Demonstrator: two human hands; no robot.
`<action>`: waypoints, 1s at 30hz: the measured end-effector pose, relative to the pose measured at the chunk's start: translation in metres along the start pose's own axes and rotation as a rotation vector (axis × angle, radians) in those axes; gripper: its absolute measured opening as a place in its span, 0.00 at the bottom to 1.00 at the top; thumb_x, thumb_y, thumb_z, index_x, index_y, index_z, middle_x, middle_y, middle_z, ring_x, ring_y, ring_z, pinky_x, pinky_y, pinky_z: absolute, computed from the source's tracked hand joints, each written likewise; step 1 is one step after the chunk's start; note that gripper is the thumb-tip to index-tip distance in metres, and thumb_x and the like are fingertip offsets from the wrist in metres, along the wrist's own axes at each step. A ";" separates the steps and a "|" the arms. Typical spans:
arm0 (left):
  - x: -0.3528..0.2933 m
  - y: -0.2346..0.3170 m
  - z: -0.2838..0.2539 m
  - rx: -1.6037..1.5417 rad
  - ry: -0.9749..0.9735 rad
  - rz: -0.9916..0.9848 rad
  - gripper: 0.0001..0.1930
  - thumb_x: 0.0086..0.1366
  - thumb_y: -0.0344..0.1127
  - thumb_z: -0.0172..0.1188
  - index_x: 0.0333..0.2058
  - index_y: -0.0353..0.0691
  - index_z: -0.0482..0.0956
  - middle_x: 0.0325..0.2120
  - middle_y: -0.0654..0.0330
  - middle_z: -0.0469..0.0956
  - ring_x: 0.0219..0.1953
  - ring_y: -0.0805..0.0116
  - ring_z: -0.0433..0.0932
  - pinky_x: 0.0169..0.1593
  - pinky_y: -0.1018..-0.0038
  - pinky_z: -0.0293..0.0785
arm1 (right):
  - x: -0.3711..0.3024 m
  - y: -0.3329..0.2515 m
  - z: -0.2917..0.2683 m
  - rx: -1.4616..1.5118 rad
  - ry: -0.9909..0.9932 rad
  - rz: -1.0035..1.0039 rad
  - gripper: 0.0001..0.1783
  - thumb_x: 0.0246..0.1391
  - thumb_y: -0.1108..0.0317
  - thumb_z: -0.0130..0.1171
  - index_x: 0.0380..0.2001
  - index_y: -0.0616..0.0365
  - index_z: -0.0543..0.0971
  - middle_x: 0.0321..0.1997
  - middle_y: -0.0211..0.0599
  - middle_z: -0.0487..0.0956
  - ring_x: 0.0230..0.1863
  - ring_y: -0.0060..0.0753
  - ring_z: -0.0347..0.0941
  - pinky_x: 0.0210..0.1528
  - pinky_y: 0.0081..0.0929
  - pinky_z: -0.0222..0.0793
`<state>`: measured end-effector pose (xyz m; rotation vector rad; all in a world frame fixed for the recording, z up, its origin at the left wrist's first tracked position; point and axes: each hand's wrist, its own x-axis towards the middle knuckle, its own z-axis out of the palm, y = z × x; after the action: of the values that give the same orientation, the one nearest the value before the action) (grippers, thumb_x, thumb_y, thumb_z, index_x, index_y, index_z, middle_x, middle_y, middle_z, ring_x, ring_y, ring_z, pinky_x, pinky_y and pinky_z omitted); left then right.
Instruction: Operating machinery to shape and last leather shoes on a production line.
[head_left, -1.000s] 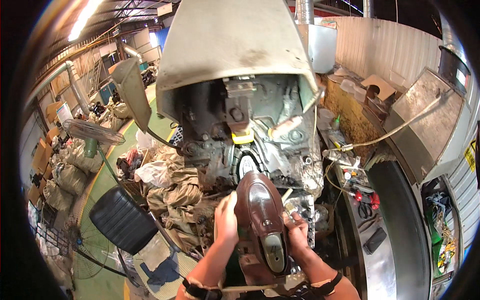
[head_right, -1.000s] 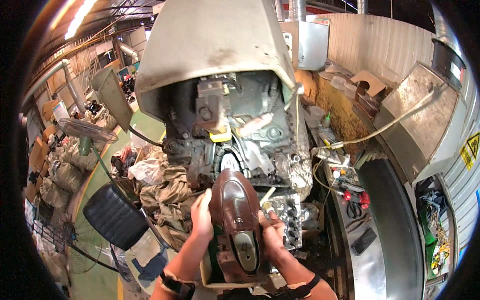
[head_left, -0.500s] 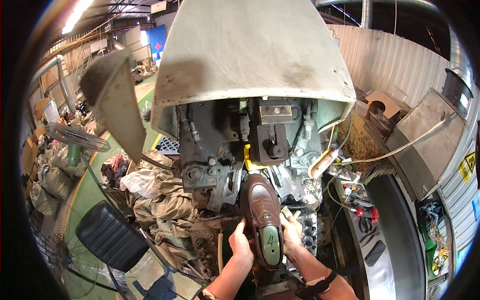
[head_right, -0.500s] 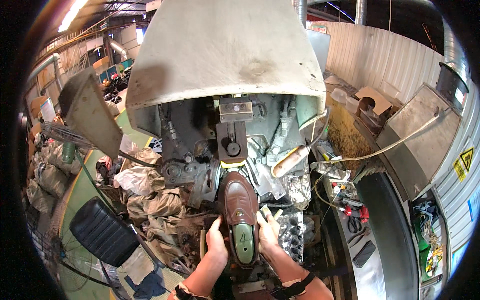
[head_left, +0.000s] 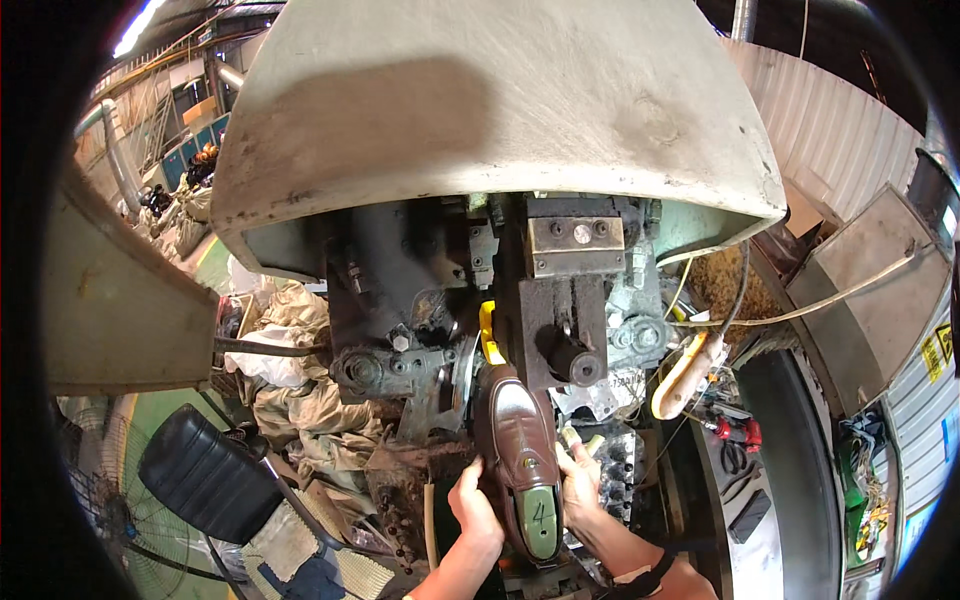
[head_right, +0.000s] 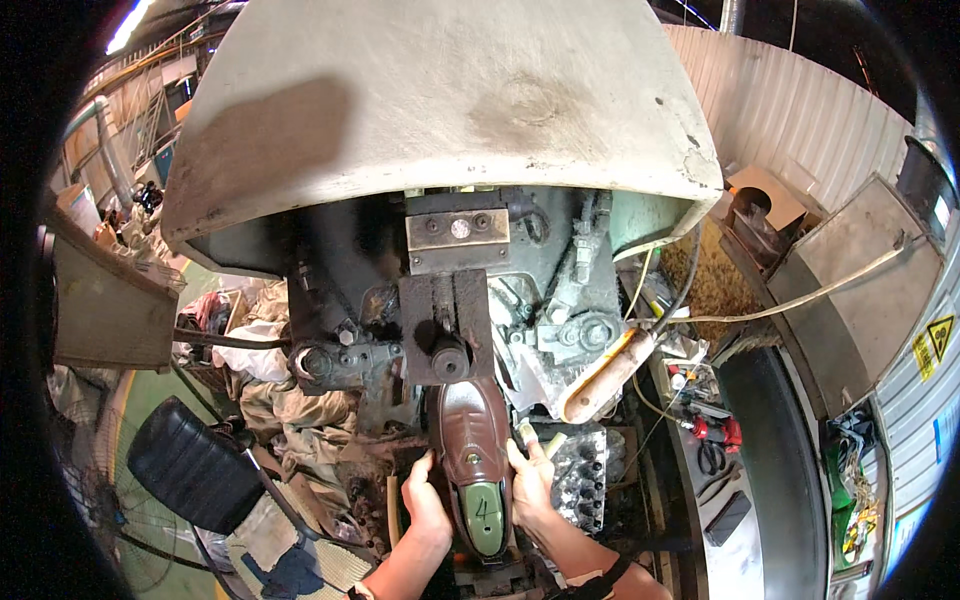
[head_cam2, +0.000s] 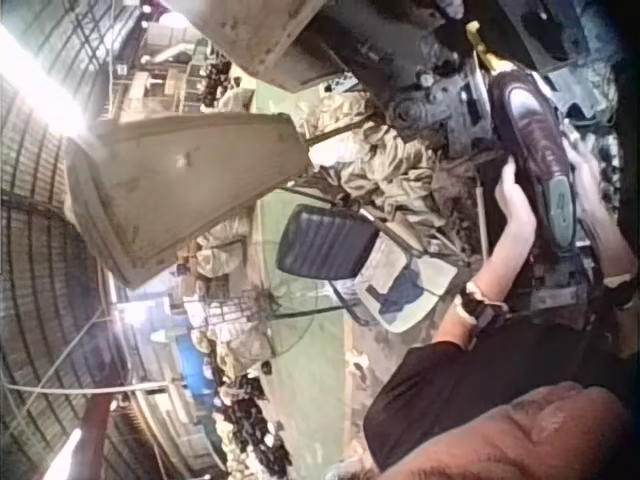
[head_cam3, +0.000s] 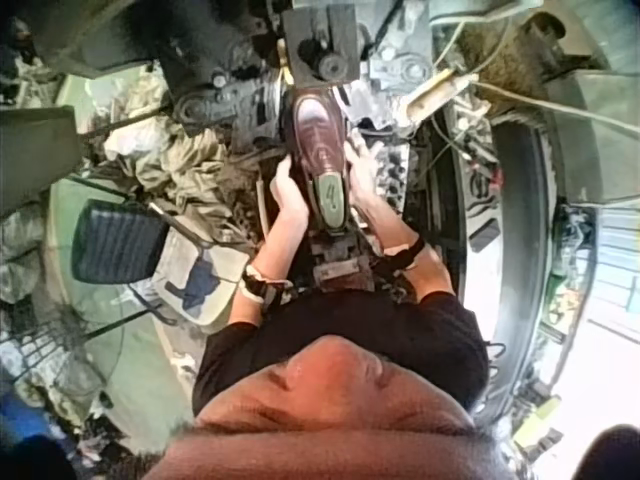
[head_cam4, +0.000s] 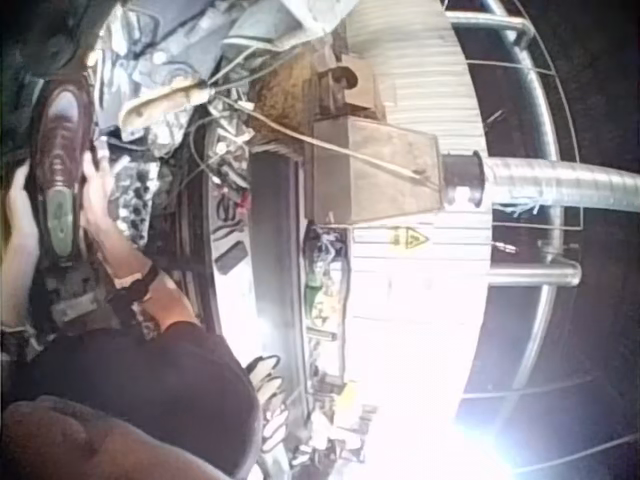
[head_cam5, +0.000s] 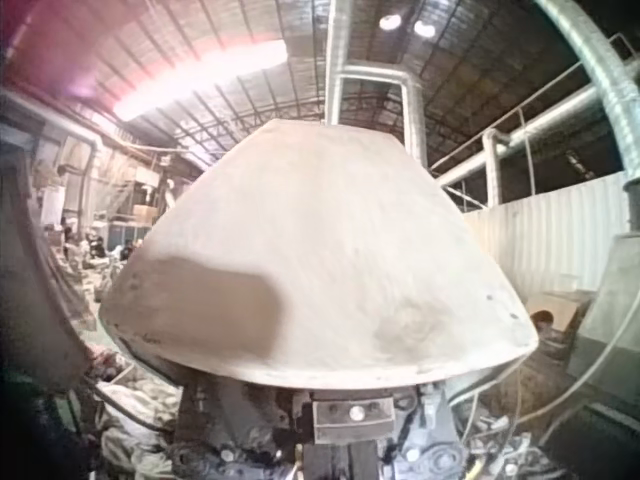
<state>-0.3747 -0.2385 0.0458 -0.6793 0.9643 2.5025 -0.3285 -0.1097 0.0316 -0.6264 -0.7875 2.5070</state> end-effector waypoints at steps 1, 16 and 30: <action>0.003 -0.002 -0.001 -0.008 -0.016 0.046 0.14 0.67 0.38 0.60 0.41 0.29 0.82 0.39 0.56 0.83 0.38 0.63 0.81 0.48 0.68 0.76 | 0.002 0.003 -0.002 0.010 -0.017 -0.017 0.28 0.65 0.76 0.57 0.67 0.57 0.63 0.52 0.40 0.80 0.45 0.31 0.80 0.49 0.31 0.79; 0.007 0.036 -0.065 0.232 -0.043 0.130 0.14 0.70 0.42 0.60 0.36 0.35 0.81 0.36 0.56 0.83 0.39 0.62 0.82 0.49 0.62 0.78 | -0.038 -0.061 -0.028 -0.377 0.156 0.161 0.24 0.71 0.65 0.50 0.62 0.66 0.58 0.54 0.53 0.79 0.51 0.36 0.79 0.51 0.35 0.80; -0.044 0.045 -0.155 0.243 0.045 0.140 0.10 0.70 0.40 0.58 0.41 0.39 0.78 0.38 0.55 0.83 0.41 0.60 0.82 0.51 0.62 0.79 | -0.152 -0.113 -0.114 -0.628 0.302 -0.224 0.12 0.65 0.71 0.56 0.48 0.65 0.75 0.38 0.43 0.85 0.33 0.31 0.82 0.43 0.30 0.78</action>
<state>-0.3149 -0.3856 -0.0069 -0.6119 1.3472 2.4383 -0.1152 -0.0575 0.0604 -1.0237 -1.4407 1.8845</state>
